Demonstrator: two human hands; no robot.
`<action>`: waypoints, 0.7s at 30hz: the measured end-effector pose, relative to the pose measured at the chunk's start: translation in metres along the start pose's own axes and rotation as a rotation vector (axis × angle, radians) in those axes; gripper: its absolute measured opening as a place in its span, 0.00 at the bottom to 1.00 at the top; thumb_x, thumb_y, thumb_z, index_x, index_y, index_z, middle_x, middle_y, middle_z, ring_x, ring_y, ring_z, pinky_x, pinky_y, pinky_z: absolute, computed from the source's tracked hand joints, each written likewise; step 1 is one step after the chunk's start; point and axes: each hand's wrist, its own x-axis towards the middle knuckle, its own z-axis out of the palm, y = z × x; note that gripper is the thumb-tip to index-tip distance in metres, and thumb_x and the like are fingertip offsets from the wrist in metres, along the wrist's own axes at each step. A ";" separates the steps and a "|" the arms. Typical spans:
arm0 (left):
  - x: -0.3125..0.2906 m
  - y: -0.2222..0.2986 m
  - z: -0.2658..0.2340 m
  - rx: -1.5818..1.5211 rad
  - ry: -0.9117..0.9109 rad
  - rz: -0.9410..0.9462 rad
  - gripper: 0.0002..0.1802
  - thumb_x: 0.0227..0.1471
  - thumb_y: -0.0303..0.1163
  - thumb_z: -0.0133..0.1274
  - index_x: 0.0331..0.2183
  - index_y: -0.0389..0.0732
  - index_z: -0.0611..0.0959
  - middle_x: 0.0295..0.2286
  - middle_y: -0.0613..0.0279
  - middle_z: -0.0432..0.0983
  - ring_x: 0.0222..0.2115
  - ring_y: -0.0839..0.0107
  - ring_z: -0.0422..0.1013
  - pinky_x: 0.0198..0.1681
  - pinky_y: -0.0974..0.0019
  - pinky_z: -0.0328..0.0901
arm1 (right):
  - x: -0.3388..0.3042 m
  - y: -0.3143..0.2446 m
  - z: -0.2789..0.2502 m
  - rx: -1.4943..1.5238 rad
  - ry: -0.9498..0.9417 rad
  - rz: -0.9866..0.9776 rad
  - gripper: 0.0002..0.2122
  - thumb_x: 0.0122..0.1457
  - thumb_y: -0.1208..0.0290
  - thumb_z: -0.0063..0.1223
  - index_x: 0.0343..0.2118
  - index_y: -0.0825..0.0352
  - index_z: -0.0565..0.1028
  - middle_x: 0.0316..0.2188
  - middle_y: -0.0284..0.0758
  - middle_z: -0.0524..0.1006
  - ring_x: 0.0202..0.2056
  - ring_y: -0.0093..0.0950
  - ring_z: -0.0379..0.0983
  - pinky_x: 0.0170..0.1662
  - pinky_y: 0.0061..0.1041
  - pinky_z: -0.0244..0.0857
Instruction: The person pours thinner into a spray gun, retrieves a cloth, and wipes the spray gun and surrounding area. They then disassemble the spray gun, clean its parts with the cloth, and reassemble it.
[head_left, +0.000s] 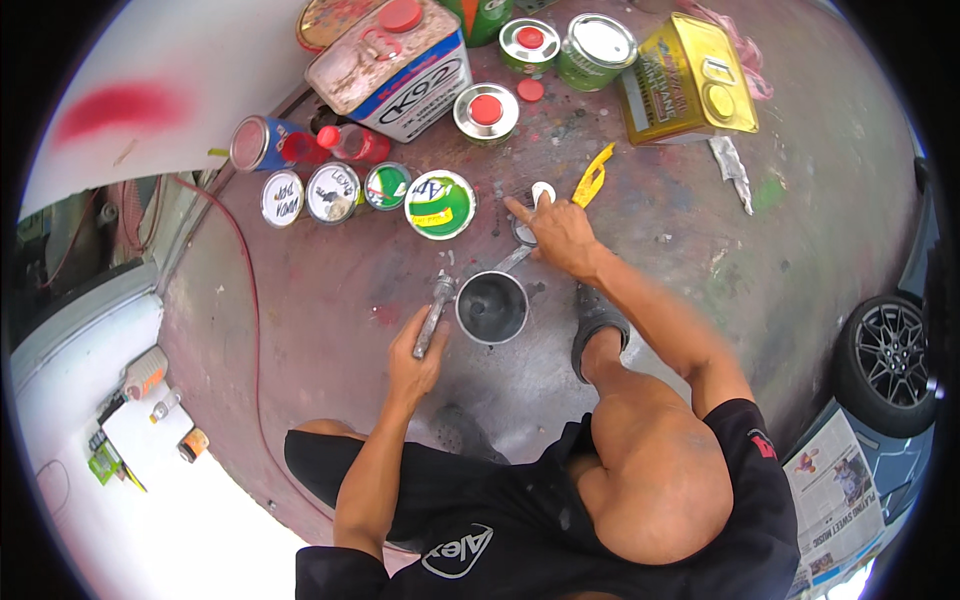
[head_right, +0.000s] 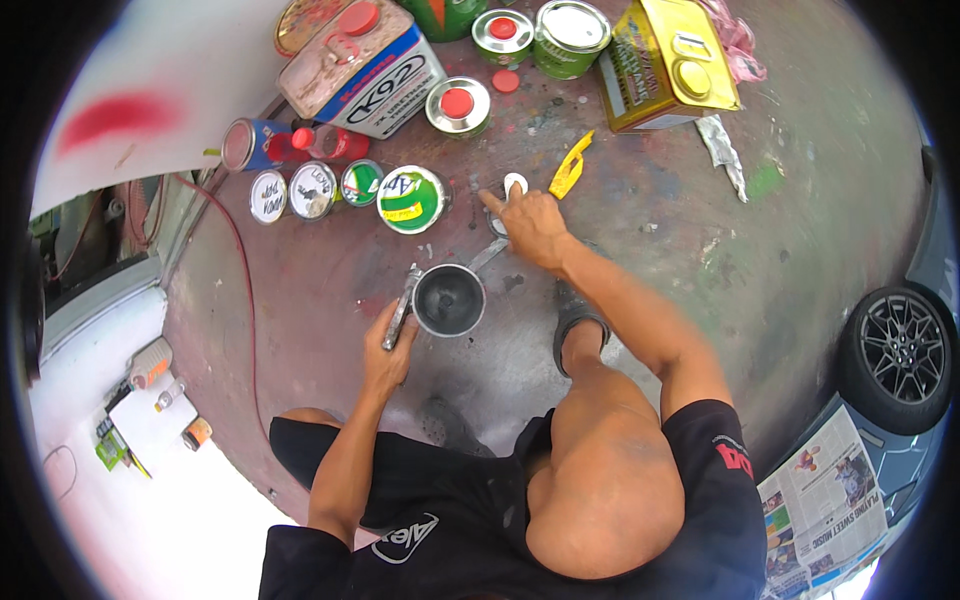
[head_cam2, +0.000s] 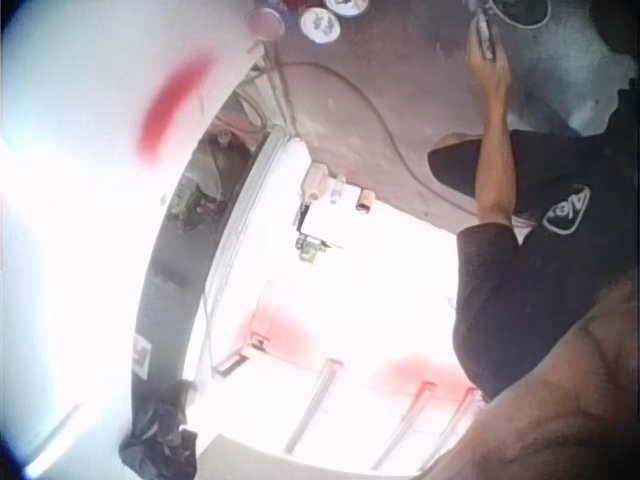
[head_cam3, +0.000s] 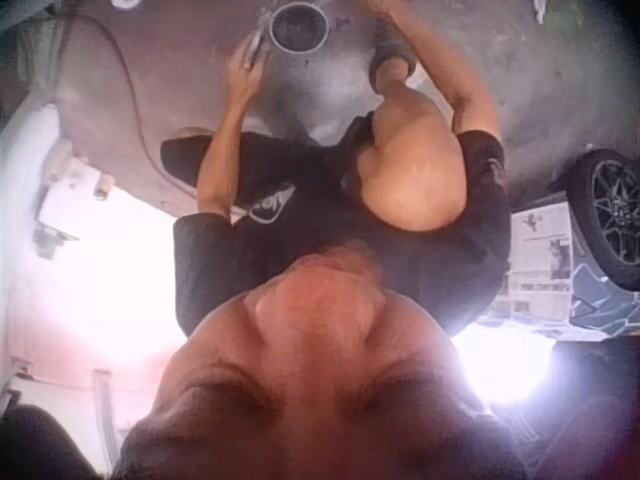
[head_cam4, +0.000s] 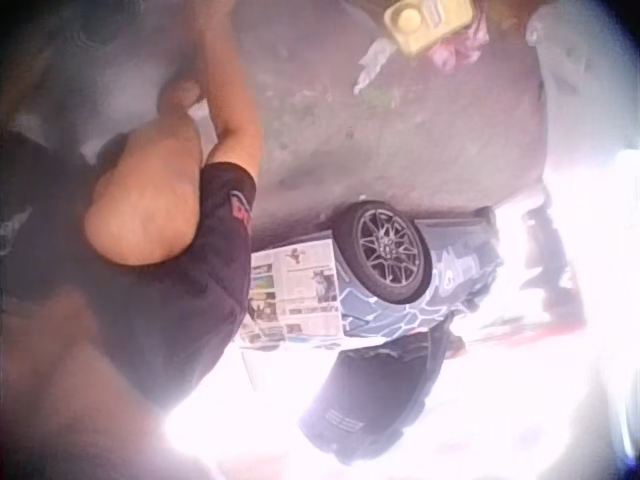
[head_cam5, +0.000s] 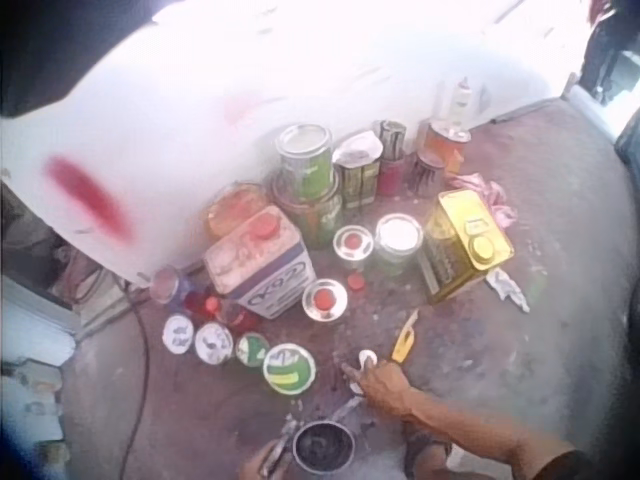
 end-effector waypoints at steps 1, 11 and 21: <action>0.000 -0.003 0.000 -0.003 0.002 -0.009 0.24 0.65 0.38 0.65 0.56 0.31 0.84 0.45 0.48 0.86 0.45 0.59 0.82 0.52 0.59 0.72 | 0.005 0.003 -0.003 -0.040 -0.036 -0.028 0.40 0.51 0.60 0.77 0.68 0.53 0.70 0.45 0.49 0.81 0.42 0.47 0.85 0.41 0.46 0.79; 0.003 -0.011 -0.004 -0.025 0.047 -0.034 0.25 0.65 0.42 0.65 0.55 0.34 0.84 0.43 0.46 0.85 0.44 0.56 0.82 0.50 0.58 0.72 | -0.071 -0.010 -0.082 1.165 0.251 0.394 0.32 0.47 0.62 0.83 0.52 0.64 0.72 0.54 0.46 0.81 0.49 0.36 0.83 0.52 0.37 0.79; 0.007 0.000 0.004 0.036 0.059 -0.059 0.29 0.66 0.49 0.63 0.56 0.35 0.84 0.47 0.43 0.85 0.49 0.47 0.82 0.52 0.54 0.73 | -0.091 -0.063 -0.062 0.757 0.450 -0.139 0.36 0.42 0.52 0.87 0.51 0.60 0.76 0.58 0.42 0.83 0.50 0.39 0.86 0.51 0.34 0.81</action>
